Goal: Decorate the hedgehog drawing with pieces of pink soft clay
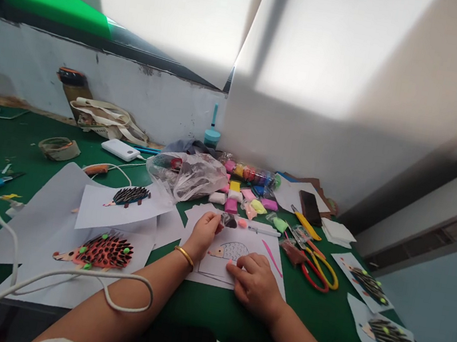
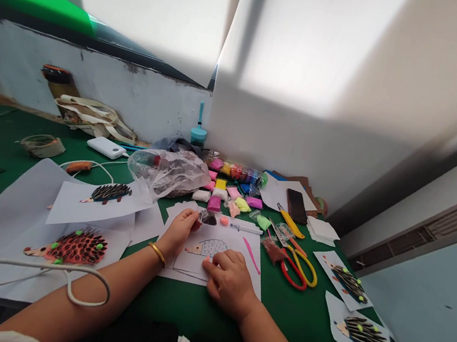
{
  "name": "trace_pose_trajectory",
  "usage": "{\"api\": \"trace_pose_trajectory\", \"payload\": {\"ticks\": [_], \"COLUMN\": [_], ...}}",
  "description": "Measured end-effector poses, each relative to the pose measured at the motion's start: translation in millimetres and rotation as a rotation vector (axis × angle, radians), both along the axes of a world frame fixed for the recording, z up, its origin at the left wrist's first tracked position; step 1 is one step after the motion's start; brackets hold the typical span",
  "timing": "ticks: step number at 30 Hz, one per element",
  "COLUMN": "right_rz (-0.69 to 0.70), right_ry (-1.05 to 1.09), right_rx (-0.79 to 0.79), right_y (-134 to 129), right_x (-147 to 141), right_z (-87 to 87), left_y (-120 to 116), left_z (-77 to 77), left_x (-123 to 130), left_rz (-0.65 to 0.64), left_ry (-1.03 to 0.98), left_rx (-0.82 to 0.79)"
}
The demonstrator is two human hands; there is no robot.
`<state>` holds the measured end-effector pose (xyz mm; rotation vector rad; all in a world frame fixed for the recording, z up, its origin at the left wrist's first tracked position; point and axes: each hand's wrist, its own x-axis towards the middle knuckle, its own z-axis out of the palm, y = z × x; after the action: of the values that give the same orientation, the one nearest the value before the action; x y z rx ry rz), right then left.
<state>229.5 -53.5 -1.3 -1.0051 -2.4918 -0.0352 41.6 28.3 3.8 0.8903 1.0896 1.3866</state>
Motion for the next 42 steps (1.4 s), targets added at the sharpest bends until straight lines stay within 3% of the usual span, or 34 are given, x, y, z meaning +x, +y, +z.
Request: {"api": "trace_pose_trajectory", "payload": {"ticks": [27, 34, 42], "right_rz": [-0.072, -0.122, -0.082], "right_ry": [0.141, 0.398, 0.184], "right_rx": [-0.152, -0.059, -0.088], "right_y": [10, 10, -1], "right_x": [4, 16, 16], "right_z": [-3.9, -4.4, -2.9], "left_y": [0, 0, 0], "left_z": [0.9, 1.3, -0.1], "left_x": [0, -1, -2], "left_rz": [-0.001, -0.003, -0.009], "left_ry": [0.016, 0.025, 0.052], "left_rx": [-0.013, -0.02, 0.0]}}
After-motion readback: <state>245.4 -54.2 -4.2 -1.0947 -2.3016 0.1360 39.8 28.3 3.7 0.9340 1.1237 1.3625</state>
